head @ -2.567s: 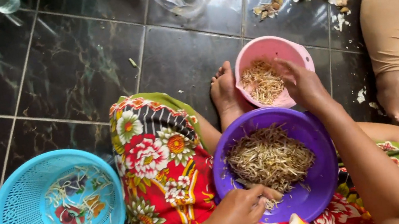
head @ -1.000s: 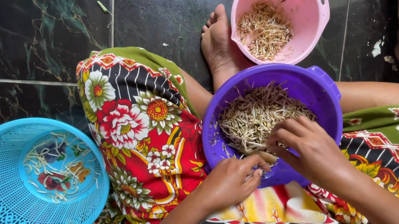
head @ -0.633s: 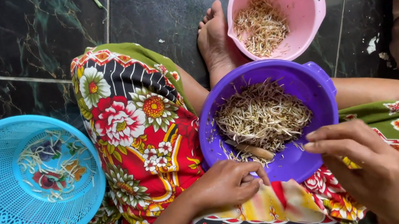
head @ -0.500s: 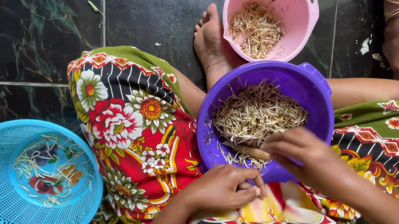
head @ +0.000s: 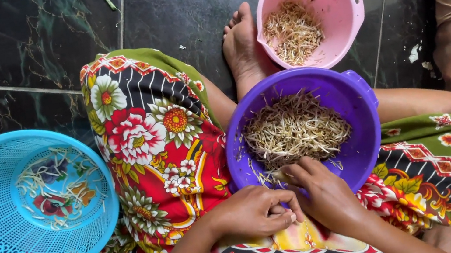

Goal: Manually sorting through bean sprouts in a bowl to remove roots and debris, then placing the cleaned sprouts into a basket.

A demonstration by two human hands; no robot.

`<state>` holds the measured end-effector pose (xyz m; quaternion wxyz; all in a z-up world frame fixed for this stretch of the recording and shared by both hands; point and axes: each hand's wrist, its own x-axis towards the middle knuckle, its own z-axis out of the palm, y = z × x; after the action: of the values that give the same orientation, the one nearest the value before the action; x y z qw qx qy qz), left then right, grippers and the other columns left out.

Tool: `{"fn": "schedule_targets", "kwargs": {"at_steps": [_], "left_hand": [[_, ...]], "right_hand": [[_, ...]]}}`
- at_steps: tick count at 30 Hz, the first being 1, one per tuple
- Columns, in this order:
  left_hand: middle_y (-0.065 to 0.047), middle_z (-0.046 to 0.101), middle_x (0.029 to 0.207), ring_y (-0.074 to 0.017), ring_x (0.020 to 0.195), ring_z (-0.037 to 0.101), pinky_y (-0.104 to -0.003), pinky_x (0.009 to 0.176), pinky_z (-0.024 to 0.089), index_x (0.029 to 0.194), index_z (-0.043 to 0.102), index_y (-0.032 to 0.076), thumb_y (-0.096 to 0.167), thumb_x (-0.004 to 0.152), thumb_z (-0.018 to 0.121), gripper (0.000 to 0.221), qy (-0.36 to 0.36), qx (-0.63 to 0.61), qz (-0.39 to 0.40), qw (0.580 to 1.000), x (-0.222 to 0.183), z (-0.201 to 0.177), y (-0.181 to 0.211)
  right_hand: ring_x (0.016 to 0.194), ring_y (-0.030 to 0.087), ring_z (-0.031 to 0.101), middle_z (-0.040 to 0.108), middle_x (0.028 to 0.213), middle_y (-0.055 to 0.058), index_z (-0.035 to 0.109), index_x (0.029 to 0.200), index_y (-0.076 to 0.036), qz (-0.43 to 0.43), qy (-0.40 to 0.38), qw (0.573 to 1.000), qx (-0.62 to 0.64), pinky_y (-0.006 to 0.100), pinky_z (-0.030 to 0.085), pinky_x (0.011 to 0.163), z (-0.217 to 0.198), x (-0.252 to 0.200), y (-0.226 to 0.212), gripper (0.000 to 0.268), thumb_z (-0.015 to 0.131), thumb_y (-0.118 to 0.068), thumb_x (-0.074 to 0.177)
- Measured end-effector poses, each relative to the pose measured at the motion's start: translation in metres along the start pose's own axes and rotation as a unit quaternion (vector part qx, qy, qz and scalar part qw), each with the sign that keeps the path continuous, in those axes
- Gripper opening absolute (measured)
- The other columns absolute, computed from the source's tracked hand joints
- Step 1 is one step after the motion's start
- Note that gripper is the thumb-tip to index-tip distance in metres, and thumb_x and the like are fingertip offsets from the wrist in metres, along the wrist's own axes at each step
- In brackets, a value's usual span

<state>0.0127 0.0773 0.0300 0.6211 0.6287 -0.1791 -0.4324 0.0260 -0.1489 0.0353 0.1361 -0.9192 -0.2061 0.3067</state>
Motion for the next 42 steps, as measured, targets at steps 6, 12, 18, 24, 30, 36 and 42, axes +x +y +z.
{"fn": "schedule_targets", "kwargs": {"at_steps": [6, 12, 18, 24, 30, 36, 42], "left_hand": [[0.001, 0.058, 0.06, -0.0199, 0.05, 0.05, -0.036, 0.051, 0.04, 0.108, 0.071, 0.02, 0.022, 0.088, 0.059, 0.024, -0.009, -0.007, -0.005, 1.0, 0.002, -0.001, -0.003], [0.002, 0.058, 0.058, -0.0163, 0.047, 0.051, -0.035, 0.048, 0.037, 0.115, 0.07, 0.021, 0.025, 0.093, 0.057, 0.027, -0.017, -0.022, -0.025, 0.999, 0.001, -0.002, 0.001], [0.001, 0.06, 0.059, -0.018, 0.046, 0.054, -0.037, 0.047, 0.035, 0.118, 0.068, 0.022, 0.024, 0.09, 0.054, 0.031, -0.024, -0.003, -0.024, 0.999, 0.004, -0.002, -0.001], [0.001, 0.062, 0.062, -0.0173, 0.048, 0.055, -0.036, 0.049, 0.039, 0.12, 0.067, 0.021, 0.024, 0.093, 0.056, 0.03, -0.029, -0.025, -0.037, 0.999, 0.004, -0.004, 0.002], [0.002, 0.064, 0.063, -0.0159, 0.047, 0.055, -0.034, 0.048, 0.037, 0.12, 0.068, 0.019, 0.025, 0.094, 0.056, 0.028, -0.027, -0.041, -0.022, 0.999, 0.005, -0.002, -0.004], [0.002, 0.066, 0.066, -0.0191, 0.051, 0.056, -0.035, 0.051, 0.04, 0.118, 0.067, 0.02, 0.022, 0.088, 0.054, 0.033, -0.025, -0.008, -0.002, 1.0, 0.002, -0.001, 0.0], [0.007, 0.055, 0.06, -0.0101, 0.048, 0.043, -0.028, 0.049, 0.032, 0.12, 0.067, 0.015, 0.018, 0.092, 0.055, 0.031, -0.036, -0.119, 0.01, 0.992, -0.003, -0.003, -0.002]], "right_hand": [[0.077, 0.022, 0.061, 0.059, 0.093, 0.007, 0.061, 0.136, -0.009, -0.005, -0.053, 0.996, 0.076, 0.036, 0.053, 0.068, -0.024, -0.002, 0.012, 0.058, 0.069, -0.015, 0.079], [0.07, 0.019, 0.061, 0.065, 0.086, 0.003, 0.074, 0.104, -0.009, -0.03, 0.079, 0.992, 0.09, 0.032, 0.05, 0.063, -0.07, -0.014, 0.0, 0.03, 0.066, -0.012, 0.075], [0.054, 0.01, 0.059, 0.071, 0.073, -0.006, 0.077, 0.086, -0.017, -0.003, 0.124, 0.992, -0.037, 0.029, 0.049, 0.05, -0.052, -0.024, 0.035, 0.019, 0.084, -0.019, 0.068], [0.06, 0.017, 0.074, 0.072, 0.091, -0.006, 0.071, 0.121, -0.028, 0.095, -0.026, 0.992, -0.077, 0.036, 0.063, 0.06, -0.046, -0.01, 0.047, 0.041, 0.074, -0.019, 0.081], [0.082, 0.021, 0.065, 0.068, 0.117, 0.017, 0.069, 0.127, -0.01, -0.063, 0.223, 0.972, 0.037, 0.026, 0.062, 0.066, -0.091, 0.0, 0.055, 0.049, 0.075, 0.002, 0.08], [0.099, 0.025, 0.067, 0.056, 0.146, 0.018, 0.056, 0.146, -0.007, -0.035, 0.186, 0.978, 0.086, 0.032, 0.056, 0.077, -0.104, 0.054, 0.084, 0.058, 0.07, -0.007, 0.09], [0.082, 0.014, 0.061, 0.069, 0.13, 0.009, 0.054, 0.151, -0.016, 0.026, 0.091, 0.982, 0.162, 0.026, 0.05, 0.067, -0.116, 0.07, 0.095, 0.071, 0.066, 0.007, 0.084]]}}
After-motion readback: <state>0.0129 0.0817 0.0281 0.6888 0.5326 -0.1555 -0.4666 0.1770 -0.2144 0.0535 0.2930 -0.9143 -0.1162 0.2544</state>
